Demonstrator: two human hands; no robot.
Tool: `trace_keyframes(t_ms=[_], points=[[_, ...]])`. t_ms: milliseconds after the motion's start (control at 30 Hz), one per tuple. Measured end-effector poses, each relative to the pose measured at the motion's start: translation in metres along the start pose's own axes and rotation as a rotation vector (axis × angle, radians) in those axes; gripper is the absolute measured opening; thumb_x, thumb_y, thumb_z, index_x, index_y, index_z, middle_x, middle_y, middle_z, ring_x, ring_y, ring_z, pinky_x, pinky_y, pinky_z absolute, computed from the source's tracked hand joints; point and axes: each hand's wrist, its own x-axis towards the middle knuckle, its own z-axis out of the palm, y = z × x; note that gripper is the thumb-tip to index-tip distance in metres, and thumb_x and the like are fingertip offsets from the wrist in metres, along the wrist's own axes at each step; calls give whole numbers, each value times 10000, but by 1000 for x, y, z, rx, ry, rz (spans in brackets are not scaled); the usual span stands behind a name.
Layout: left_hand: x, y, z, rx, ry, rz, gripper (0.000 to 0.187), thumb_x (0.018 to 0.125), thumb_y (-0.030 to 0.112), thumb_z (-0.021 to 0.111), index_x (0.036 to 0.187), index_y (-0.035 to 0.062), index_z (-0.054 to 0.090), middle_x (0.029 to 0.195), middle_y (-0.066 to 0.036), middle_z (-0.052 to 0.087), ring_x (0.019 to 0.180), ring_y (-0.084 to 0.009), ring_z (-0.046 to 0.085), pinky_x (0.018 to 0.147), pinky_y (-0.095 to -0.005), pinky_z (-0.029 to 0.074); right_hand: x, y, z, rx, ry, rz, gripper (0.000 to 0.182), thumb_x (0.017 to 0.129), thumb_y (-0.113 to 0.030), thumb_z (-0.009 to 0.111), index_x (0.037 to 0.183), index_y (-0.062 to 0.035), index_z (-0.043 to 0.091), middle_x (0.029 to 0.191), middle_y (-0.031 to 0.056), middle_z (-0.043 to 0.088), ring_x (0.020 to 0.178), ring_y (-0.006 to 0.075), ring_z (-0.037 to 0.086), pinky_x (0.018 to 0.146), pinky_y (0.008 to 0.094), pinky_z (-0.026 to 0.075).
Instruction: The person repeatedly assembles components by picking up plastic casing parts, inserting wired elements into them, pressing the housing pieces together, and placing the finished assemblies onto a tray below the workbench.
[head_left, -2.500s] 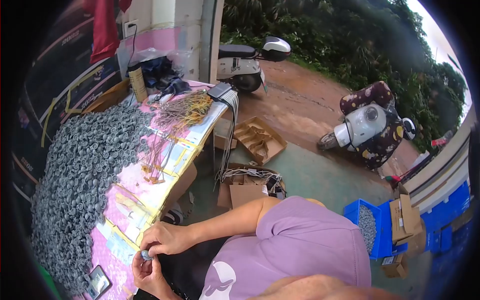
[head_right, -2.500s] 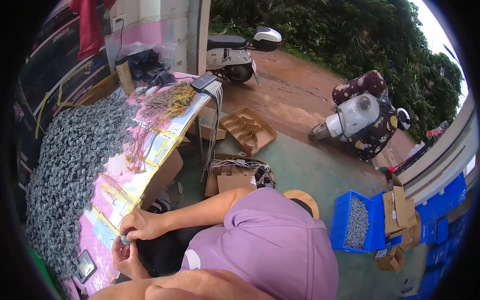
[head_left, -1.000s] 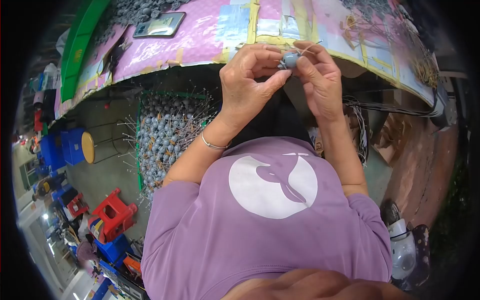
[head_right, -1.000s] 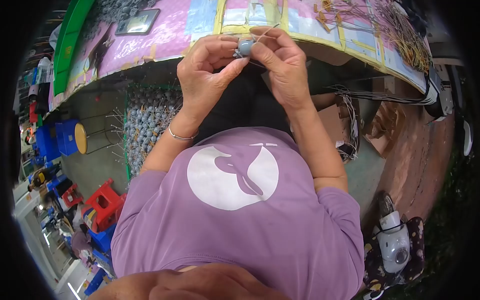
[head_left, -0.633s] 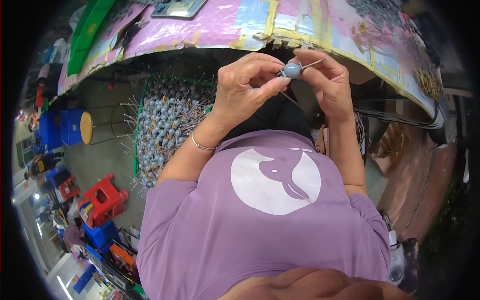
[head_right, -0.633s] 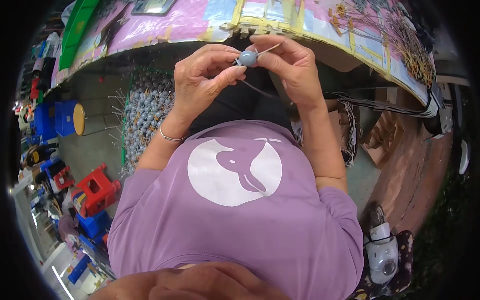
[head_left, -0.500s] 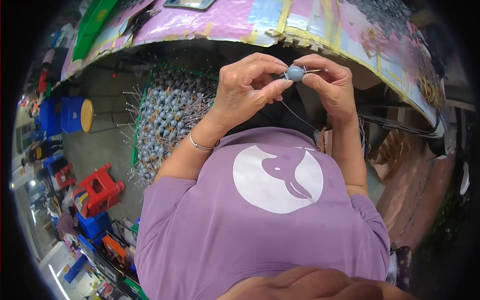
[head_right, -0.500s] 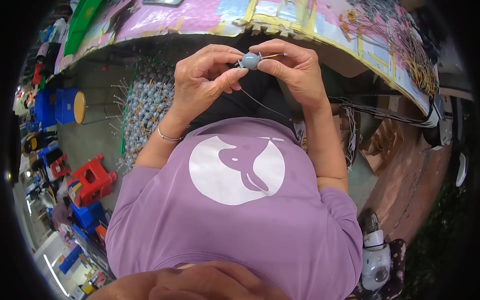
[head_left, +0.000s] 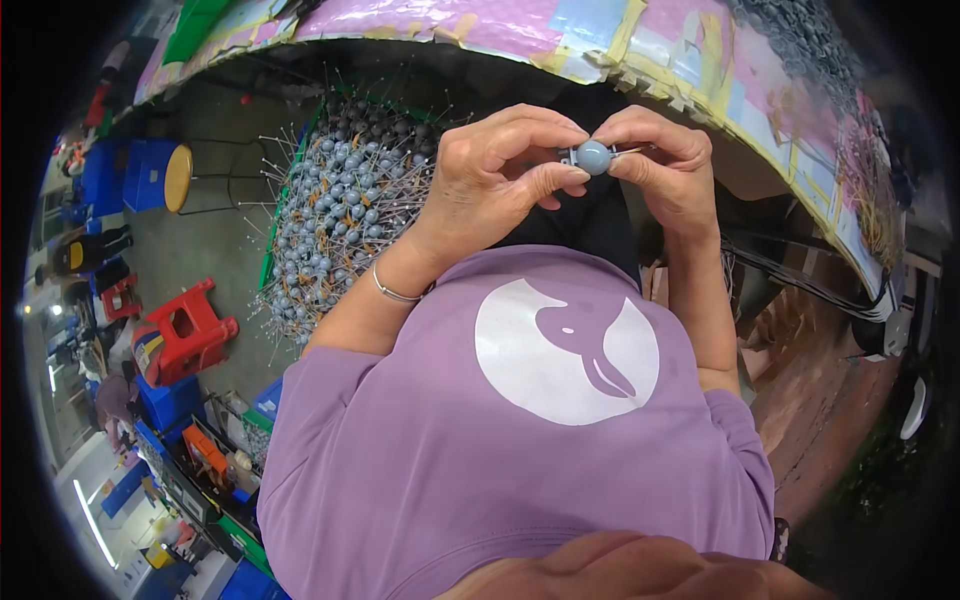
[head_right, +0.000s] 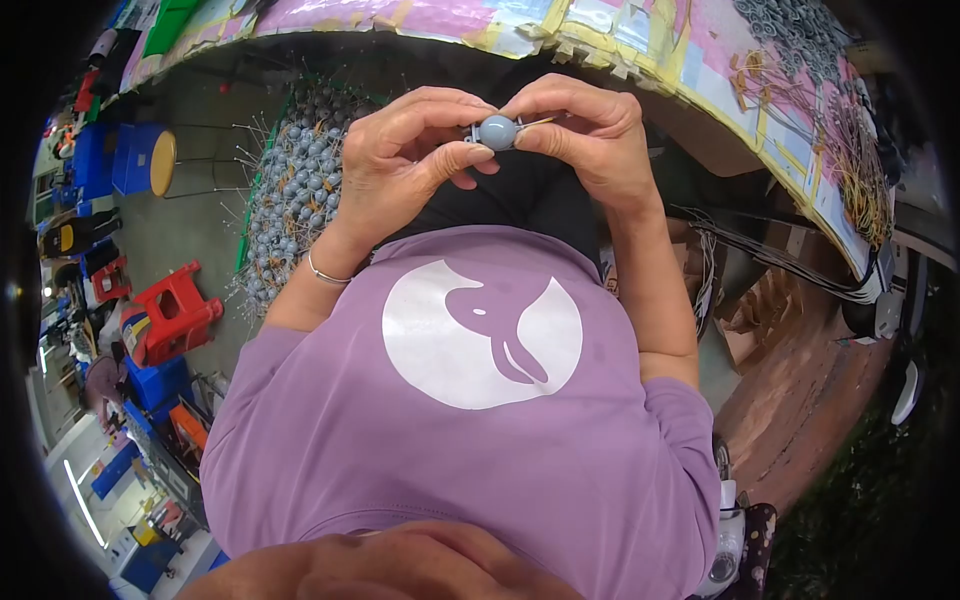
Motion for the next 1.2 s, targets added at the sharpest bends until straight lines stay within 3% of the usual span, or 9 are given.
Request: trace_keyframes(t_ms=[333, 500, 700, 767, 867, 900, 933, 1100, 1200], points=[[7, -15, -4, 104, 24, 138, 248, 837, -12, 760, 1081, -23, 720, 1115, -142, 684, 773, -170, 726, 605, -229, 619, -2, 4, 3, 12, 214, -13, 113, 939, -5, 649, 1015, 49, 713, 1022, 166, 735, 882, 190, 712, 783, 277, 588], [-4, 3, -3, 194, 53, -34, 248, 838, 7, 769, 1081, -14, 723, 1030, -123, 711, 707, -138, 717, 541, -205, 580, -5, 8, 7, -47, 131, -30, 144, 945, -3, 644, 1062, 52, 708, 1036, 158, 735, 891, 184, 715, 778, 275, 583], [-58, 24, -74, 341, 316, -313, 231, 863, 45, 736, 1083, -27, 718, 872, -109, 739, 669, -132, 717, 544, -239, 571, -3, -2, 29, -84, 190, 245, 206, 922, 31, 642, 1117, 81, 682, 1038, 189, 729, 878, 230, 732, 792, 305, 587], [-94, 37, -125, 348, 397, -471, 303, 875, 116, 746, 1140, -23, 702, 895, -110, 743, 664, -132, 711, 553, -248, 574, -6, 6, 28, -76, 180, 251, 214, 932, 19, 638, 1133, 82, 677, 1032, 191, 730, 864, 228, 734, 785, 306, 593], [-146, 69, -178, 927, 468, -686, 438, 836, 238, 807, 1186, 1, 691, 909, -105, 744, 639, -122, 682, 574, -266, 568, -9, 26, 18, -25, 137, 304, 219, 944, -7, 647, 1145, 77, 675, 1030, 191, 728, 857, 223, 733, 781, 308, 606], [-142, 90, -175, 869, 572, -788, 377, 887, 124, 687, 1215, -54, 634, 1004, -170, 713, 773, -193, 705, 569, -342, 547, -9, 28, 18, -15, 122, 332, 220, 945, -9, 648, 1146, 76, 674, 1029, 190, 728, 858, 224, 733, 782, 310, 607], [-144, 94, -180, 873, 617, -798, 444, 884, 128, 712, 1265, -72, 602, 1013, -164, 715, 808, -147, 693, 565, -307, 541, -9, 30, 15, -14, 115, 356, 221, 945, -11, 649, 1147, 76, 674, 1028, 189, 728, 860, 225, 733, 783, 311, 608], [-110, 50, -181, 645, 628, -550, 429, 870, 156, 741, 1242, -33, 641, 988, -138, 738, 789, -161, 706, 597, -324, 561, -4, 12, -15, -222, 274, 308, 230, 935, -29, 678, 1147, 62, 682, 1022, 166, 731, 818, 177, 717, 749, 276, 593], [-35, -16, -170, 654, 502, -300, 365, 843, 145, 774, 1183, 34, 701, 1008, -77, 743, 818, -141, 713, 684, -263, 577, -7, 4, -70, -756, 678, 179, 220, 906, -48, 714, 1120, 3, 717, 962, 71, 712, 727, 113, 641, 667, 268, 531]])
